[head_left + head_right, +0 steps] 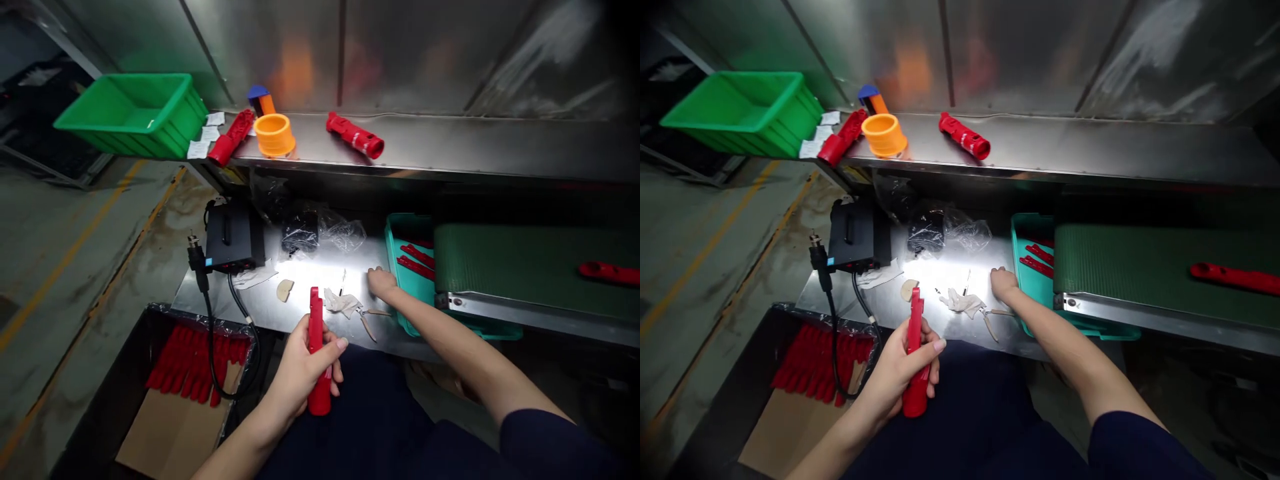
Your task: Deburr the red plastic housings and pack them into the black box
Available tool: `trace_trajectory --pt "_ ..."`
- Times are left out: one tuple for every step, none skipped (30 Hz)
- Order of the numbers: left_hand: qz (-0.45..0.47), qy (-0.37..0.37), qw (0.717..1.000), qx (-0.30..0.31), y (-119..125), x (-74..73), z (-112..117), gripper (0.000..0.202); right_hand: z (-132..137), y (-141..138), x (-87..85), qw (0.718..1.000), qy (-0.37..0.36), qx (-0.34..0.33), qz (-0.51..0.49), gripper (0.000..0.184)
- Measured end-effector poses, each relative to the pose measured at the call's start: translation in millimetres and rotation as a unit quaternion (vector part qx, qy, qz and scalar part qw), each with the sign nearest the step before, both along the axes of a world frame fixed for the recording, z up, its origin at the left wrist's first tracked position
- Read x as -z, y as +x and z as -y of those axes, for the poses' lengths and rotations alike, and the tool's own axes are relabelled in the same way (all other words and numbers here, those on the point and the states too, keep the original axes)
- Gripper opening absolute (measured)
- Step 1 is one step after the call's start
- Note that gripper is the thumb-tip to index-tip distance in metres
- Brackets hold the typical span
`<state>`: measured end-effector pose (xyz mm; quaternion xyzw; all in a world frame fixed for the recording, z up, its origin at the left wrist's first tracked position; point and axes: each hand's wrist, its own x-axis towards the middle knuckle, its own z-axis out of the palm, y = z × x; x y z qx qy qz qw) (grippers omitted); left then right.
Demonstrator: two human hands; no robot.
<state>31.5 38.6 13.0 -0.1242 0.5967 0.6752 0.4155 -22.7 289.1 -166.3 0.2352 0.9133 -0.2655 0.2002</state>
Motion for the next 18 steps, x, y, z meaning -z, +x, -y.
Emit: trace_trajectory --pt "0.002 0.003 1.000 -0.002 -5 0.0 4 0.047 4 1 -8.1 1.000 -0.016 0.000 -0.016 0.033" --pt "0.002 0.004 1.000 -0.001 -9 0.1 7 0.049 9 3 -18.7 0.999 -0.034 0.001 -0.037 0.030" --pt "0.002 0.005 1.000 0.007 -14 0.3 10 0.049 15 6 -31.9 0.997 -0.055 0.004 -0.062 0.027" --pt "0.001 0.004 1.000 0.018 -18 0.4 13 0.048 22 11 -48.0 0.993 -0.079 0.009 -0.092 0.025" --pt "-0.002 0.002 1.000 0.031 -22 0.5 15 0.046 30 18 -66.7 0.987 -0.104 0.016 -0.123 0.025" --pt "-0.005 -0.001 0.999 0.045 -26 0.3 16 0.044 39 25 -87.5 0.979 -0.130 0.025 -0.155 0.027" --pt "-0.009 -0.004 0.998 0.058 -30 -0.3 17 0.043 49 32 -109.3 0.969 -0.157 0.035 -0.188 0.031" --pt "-0.013 -0.009 0.997 0.072 -34 -1.2 18 0.042 59 39 -131.0 0.958 -0.179 0.042 -0.219 0.031" --pt "-0.017 -0.015 0.996 0.087 -37 -2.5 18 0.041 70 45 -151.3 0.940 -0.208 0.050 -0.267 0.026" --pt "-0.022 -0.024 0.994 0.103 -40 -4.0 17 0.041 80 49 -168.9 0.905 -0.247 0.050 -0.342 0.019" --pt "-0.026 -0.034 0.992 0.120 -43 -5.7 16 0.041 89 51 -182.9 0.881 -0.259 0.035 -0.395 0.012" --pt "-0.031 -0.043 0.989 0.137 -45 -7.3 16 0.042 98 52 -192.9 0.859 -0.262 0.017 -0.439 0.008" --pt "-0.034 -0.051 0.986 0.155 -46 -8.8 15 0.042 104 52 -198.9 0.847 -0.251 -0.004 -0.468 0.010" --pt "-0.035 -0.057 0.983 0.170 -47 -9.8 15 0.041 110 51 -201.3 0.847 -0.227 -0.024 -0.481 0.013" --pt "-0.034 -0.060 0.981 0.183 -47 -10.5 15 0.040 114 50 -201.0 0.849 -0.201 -0.038 -0.487 0.015" --pt "-0.034 -0.063 0.979 0.193 -46 -10.8 16 0.037 117 48 -198.9 0.852 -0.177 -0.044 -0.491 0.016" --pt "-0.035 -0.066 0.977 0.199 -45 -10.8 18 0.035 120 47 -195.9 0.853 -0.157 -0.046 -0.496 0.016" --pt "-0.040 -0.070 0.976 0.203 -44 -10.6 19 0.033 121 46 -192.9 0.852 -0.141 -0.044 -0.502 0.016"
